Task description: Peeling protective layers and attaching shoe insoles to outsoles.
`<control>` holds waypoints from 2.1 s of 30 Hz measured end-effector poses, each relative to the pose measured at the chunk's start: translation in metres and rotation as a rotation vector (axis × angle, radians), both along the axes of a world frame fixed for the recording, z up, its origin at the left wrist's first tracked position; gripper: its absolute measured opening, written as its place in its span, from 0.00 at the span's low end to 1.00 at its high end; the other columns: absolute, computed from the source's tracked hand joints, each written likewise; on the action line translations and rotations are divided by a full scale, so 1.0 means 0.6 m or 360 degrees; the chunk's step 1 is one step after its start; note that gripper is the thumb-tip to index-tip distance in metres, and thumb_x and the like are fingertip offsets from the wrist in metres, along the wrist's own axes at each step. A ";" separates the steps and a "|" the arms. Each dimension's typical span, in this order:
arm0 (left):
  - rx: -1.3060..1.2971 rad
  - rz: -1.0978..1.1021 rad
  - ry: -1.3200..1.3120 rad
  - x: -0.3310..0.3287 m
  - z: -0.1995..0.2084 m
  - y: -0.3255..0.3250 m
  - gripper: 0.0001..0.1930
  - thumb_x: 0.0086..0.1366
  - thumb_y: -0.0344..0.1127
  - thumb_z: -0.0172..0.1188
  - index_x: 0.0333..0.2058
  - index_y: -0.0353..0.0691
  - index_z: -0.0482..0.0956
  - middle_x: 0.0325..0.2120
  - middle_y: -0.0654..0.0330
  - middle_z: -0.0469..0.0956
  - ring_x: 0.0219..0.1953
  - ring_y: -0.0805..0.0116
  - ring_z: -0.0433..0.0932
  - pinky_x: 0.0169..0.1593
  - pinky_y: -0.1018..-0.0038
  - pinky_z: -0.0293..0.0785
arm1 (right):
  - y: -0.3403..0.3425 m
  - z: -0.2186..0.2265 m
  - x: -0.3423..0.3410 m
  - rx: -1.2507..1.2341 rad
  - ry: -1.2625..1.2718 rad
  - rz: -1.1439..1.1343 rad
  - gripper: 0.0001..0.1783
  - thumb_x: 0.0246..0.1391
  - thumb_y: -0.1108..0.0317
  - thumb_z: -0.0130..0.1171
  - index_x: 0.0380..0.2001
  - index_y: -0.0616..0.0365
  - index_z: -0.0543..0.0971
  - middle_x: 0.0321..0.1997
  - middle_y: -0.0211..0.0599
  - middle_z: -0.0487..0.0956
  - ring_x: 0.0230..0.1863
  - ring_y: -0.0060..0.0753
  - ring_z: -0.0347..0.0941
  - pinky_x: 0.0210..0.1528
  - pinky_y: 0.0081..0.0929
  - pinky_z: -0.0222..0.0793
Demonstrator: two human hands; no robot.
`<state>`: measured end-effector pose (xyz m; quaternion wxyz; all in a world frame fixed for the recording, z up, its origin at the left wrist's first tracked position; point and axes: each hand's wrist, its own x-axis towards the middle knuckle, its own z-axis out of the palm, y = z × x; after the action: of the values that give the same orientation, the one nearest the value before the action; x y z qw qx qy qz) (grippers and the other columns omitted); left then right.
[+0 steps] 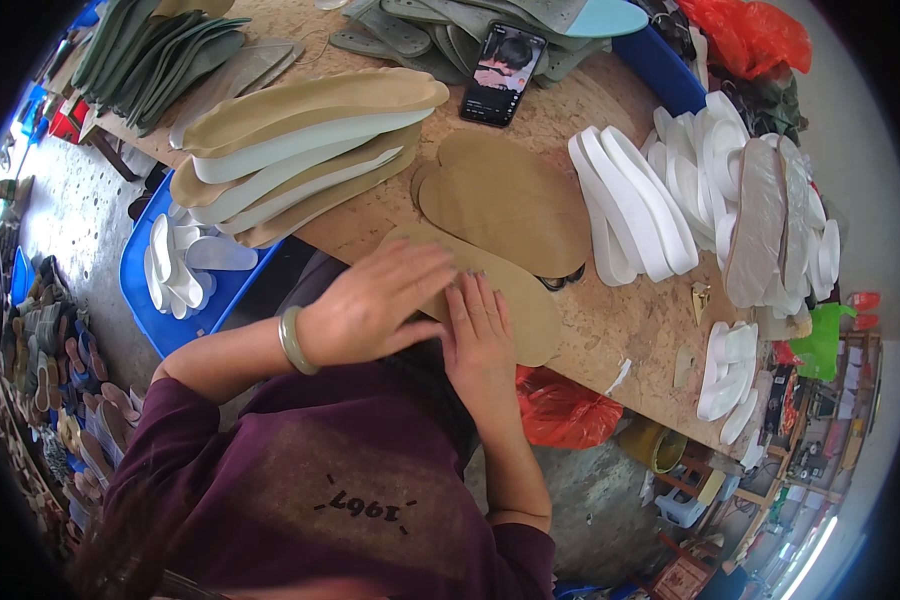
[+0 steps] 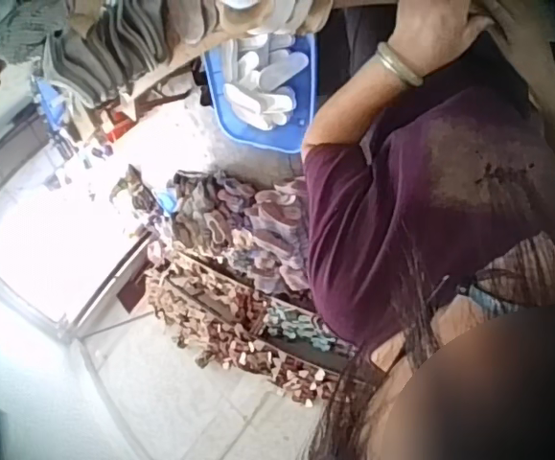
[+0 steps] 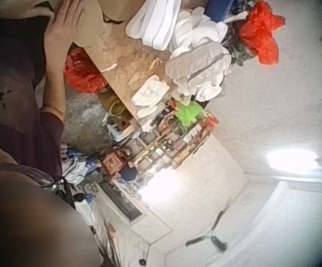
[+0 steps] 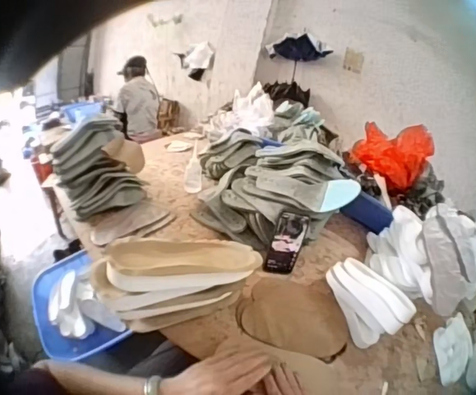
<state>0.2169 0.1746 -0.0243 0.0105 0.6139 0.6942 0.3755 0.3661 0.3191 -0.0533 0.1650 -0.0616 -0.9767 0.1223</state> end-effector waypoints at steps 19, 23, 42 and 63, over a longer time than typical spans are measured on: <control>-0.0291 -0.0250 0.0385 -0.019 -0.056 0.031 0.23 0.59 0.32 0.54 0.54 0.33 0.73 0.57 0.50 0.73 0.64 0.57 0.68 0.66 0.58 0.62 | 0.064 0.024 0.023 -0.0297 -0.0331 0.0238 0.40 0.42 0.70 0.69 0.61 0.61 0.69 0.67 0.48 0.67 0.70 0.49 0.61 0.70 0.48 0.56; -0.0305 -0.0231 0.0372 -0.011 -0.048 0.033 0.23 0.59 0.32 0.55 0.55 0.32 0.73 0.57 0.50 0.73 0.64 0.56 0.68 0.66 0.58 0.63 | 0.065 0.025 0.025 -0.0287 -0.0354 0.0243 0.39 0.42 0.70 0.69 0.61 0.63 0.68 0.67 0.47 0.66 0.70 0.48 0.60 0.69 0.47 0.57; -0.0246 -0.0149 0.0208 0.038 -0.038 0.050 0.25 0.56 0.37 0.67 0.52 0.34 0.75 0.53 0.51 0.76 0.58 0.55 0.74 0.61 0.60 0.69 | 0.054 0.013 0.071 -0.0260 -0.0232 0.0058 0.37 0.45 0.69 0.68 0.60 0.63 0.69 0.66 0.49 0.68 0.69 0.48 0.62 0.69 0.47 0.57; -0.0455 -0.0183 0.0244 -0.012 -0.032 0.007 0.30 0.59 0.43 0.64 0.58 0.37 0.71 0.62 0.52 0.68 0.66 0.59 0.64 0.68 0.60 0.60 | 0.039 0.014 0.084 -0.0084 -0.0297 -0.0165 0.43 0.46 0.63 0.69 0.63 0.67 0.63 0.71 0.55 0.60 0.72 0.55 0.54 0.71 0.51 0.51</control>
<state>0.2098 0.1790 -0.0435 0.0661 0.6718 0.7030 0.2238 0.4164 0.3428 -0.0446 0.0778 -0.1274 -0.9798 0.1331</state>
